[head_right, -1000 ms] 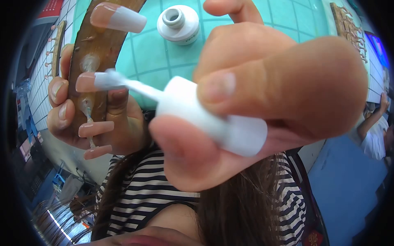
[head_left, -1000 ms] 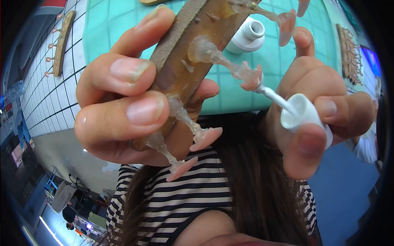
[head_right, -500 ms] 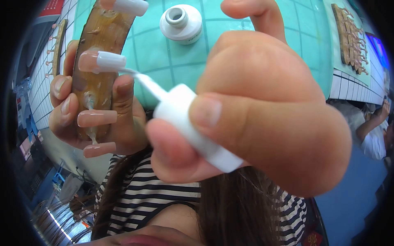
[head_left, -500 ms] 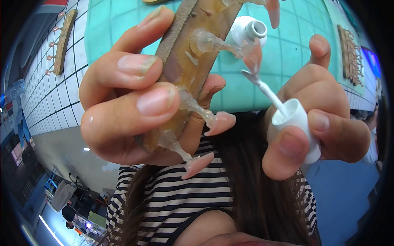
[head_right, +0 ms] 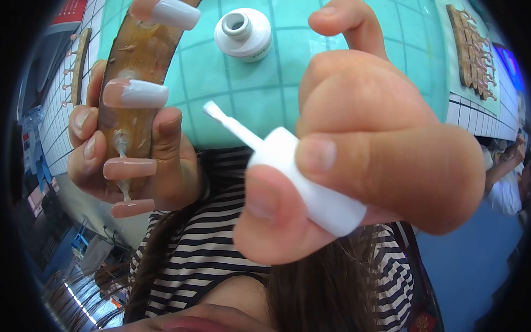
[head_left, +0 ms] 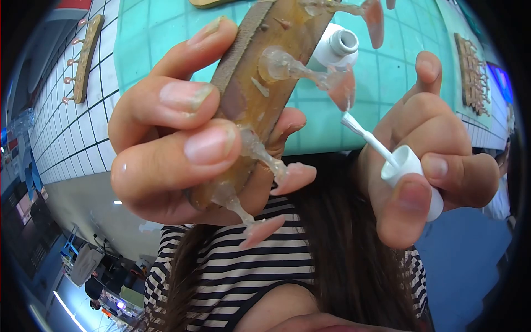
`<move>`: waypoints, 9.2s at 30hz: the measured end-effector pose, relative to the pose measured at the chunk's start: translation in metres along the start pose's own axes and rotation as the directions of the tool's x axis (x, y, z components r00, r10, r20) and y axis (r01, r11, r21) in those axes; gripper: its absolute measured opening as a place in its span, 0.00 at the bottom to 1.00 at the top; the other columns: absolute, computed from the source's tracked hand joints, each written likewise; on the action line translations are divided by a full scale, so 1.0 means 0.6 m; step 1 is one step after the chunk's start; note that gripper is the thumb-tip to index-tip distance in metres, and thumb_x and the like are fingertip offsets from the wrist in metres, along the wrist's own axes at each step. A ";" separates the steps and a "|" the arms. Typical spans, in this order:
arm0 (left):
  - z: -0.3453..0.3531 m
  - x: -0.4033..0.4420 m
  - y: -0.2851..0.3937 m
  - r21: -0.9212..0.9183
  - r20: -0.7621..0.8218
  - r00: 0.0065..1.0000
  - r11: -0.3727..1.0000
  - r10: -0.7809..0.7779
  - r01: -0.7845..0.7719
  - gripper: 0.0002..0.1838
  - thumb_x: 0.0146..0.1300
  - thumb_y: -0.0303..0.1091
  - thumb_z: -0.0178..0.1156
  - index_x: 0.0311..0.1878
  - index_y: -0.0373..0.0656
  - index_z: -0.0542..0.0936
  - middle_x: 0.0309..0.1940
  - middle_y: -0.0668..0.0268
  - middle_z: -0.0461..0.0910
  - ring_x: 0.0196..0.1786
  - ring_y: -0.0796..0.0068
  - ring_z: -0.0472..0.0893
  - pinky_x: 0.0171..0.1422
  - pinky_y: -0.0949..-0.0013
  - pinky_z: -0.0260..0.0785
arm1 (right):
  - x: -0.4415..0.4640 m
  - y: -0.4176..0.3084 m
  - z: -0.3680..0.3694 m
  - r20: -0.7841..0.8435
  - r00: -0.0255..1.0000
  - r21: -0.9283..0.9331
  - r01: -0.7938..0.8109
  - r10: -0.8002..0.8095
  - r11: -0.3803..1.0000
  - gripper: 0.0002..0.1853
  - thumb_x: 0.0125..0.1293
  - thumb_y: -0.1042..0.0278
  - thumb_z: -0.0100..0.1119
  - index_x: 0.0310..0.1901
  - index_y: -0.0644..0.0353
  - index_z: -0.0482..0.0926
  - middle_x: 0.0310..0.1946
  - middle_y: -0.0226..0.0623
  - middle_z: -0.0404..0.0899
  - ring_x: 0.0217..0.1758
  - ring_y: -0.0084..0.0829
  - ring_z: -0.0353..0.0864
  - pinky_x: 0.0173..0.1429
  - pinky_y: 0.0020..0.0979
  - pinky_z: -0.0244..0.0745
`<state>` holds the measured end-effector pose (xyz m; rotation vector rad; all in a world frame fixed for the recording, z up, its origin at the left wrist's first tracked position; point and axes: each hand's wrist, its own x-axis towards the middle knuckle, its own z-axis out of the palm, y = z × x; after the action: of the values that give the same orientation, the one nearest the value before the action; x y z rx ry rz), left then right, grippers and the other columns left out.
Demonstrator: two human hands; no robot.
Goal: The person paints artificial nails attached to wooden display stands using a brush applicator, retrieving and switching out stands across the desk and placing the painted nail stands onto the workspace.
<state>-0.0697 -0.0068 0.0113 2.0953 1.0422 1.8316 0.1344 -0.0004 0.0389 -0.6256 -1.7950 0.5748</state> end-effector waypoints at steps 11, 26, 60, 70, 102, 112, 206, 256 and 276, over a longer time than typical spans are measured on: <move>0.043 0.019 0.030 -0.316 -0.108 0.910 0.881 -0.401 0.351 0.25 0.48 0.20 0.63 0.48 0.32 0.63 0.51 0.50 0.63 0.55 0.58 0.67 0.55 0.57 0.69 | 0.016 0.023 0.031 -0.528 0.848 -0.105 -0.009 -0.048 0.994 0.10 0.51 0.72 0.48 0.36 0.62 0.71 0.21 0.43 0.71 0.20 0.26 0.64 0.48 0.42 0.72; 0.033 0.024 0.019 -0.488 -0.057 0.883 0.785 -0.466 0.382 0.19 0.50 0.19 0.61 0.43 0.39 0.65 0.42 0.61 0.66 0.52 0.61 0.69 0.59 0.62 0.60 | 0.020 0.017 0.034 -0.596 0.803 -0.085 -0.059 -0.003 0.995 0.07 0.51 0.70 0.51 0.32 0.63 0.74 0.20 0.40 0.73 0.21 0.24 0.70 0.49 0.41 0.73; 0.022 0.013 0.006 -0.205 -0.006 0.989 0.969 -0.145 0.140 0.28 0.36 0.18 0.71 0.42 0.45 0.68 0.44 0.63 0.67 0.53 0.55 0.70 0.59 0.51 0.65 | 0.020 0.003 0.035 -0.257 0.966 -0.046 0.000 -0.012 0.999 0.10 0.57 0.65 0.56 0.36 0.54 0.66 0.17 0.33 0.70 0.16 0.21 0.64 0.57 0.44 0.61; 0.024 0.013 0.009 -0.170 -0.022 0.991 0.978 -0.130 0.124 0.28 0.36 0.19 0.71 0.42 0.45 0.68 0.43 0.64 0.67 0.51 0.56 0.71 0.59 0.50 0.66 | 0.021 -0.003 0.030 -0.034 0.997 -0.183 0.061 -0.068 0.981 0.19 0.50 0.76 0.62 0.42 0.54 0.65 0.19 0.29 0.69 0.21 0.21 0.67 0.58 0.42 0.59; 0.025 0.009 0.004 -0.357 -0.118 0.955 0.909 -0.273 0.216 0.26 0.42 0.15 0.65 0.44 0.43 0.67 0.47 0.60 0.66 0.54 0.51 0.70 0.59 0.53 0.64 | 0.053 -0.018 0.020 -0.293 0.910 -0.145 -0.344 0.292 0.928 0.09 0.43 0.79 0.61 0.27 0.61 0.70 0.17 0.30 0.72 0.22 0.19 0.68 0.55 0.39 0.62; 0.025 0.007 0.002 -0.363 -0.106 0.959 0.908 -0.262 0.208 0.27 0.42 0.14 0.65 0.45 0.44 0.67 0.47 0.60 0.66 0.54 0.51 0.70 0.59 0.54 0.64 | 0.076 -0.026 0.038 -0.212 0.843 -0.213 -0.534 0.494 0.818 0.10 0.45 0.81 0.65 0.29 0.67 0.73 0.23 0.28 0.74 0.24 0.13 0.68 0.29 0.14 0.60; 0.056 0.013 0.031 -0.328 -0.286 0.899 0.915 -0.332 0.233 0.29 0.44 0.17 0.65 0.52 0.40 0.68 0.52 0.58 0.68 0.58 0.46 0.66 0.60 0.55 0.64 | 0.019 0.021 0.020 -0.182 0.980 0.209 -0.042 0.081 0.977 0.06 0.59 0.61 0.51 0.35 0.52 0.69 0.17 0.29 0.63 0.17 0.22 0.58 0.61 0.50 0.53; 0.039 -0.008 0.017 -0.237 -0.262 0.932 0.953 -0.250 0.189 0.34 0.36 0.17 0.69 0.52 0.41 0.69 0.50 0.55 0.67 0.57 0.47 0.67 0.56 0.60 0.69 | -0.001 0.005 0.039 -0.077 0.978 -0.152 0.180 -0.193 0.972 0.09 0.64 0.57 0.46 0.40 0.49 0.65 0.24 0.25 0.63 0.19 0.20 0.60 0.64 0.46 0.47; 0.018 -0.016 0.006 0.071 -0.194 0.974 0.988 -0.120 0.136 0.26 0.50 0.31 0.66 0.50 0.42 0.66 0.49 0.57 0.69 0.53 0.64 0.70 0.60 0.64 0.63 | 0.005 0.016 0.005 0.052 0.997 0.436 -0.080 0.064 0.896 0.14 0.63 0.54 0.46 0.46 0.50 0.70 0.24 0.26 0.65 0.26 0.20 0.67 0.68 0.46 0.40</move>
<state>-0.0580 -0.0119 0.0029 1.8750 1.2878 1.9856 0.1319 0.0085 0.0337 -0.3709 -1.6034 1.0125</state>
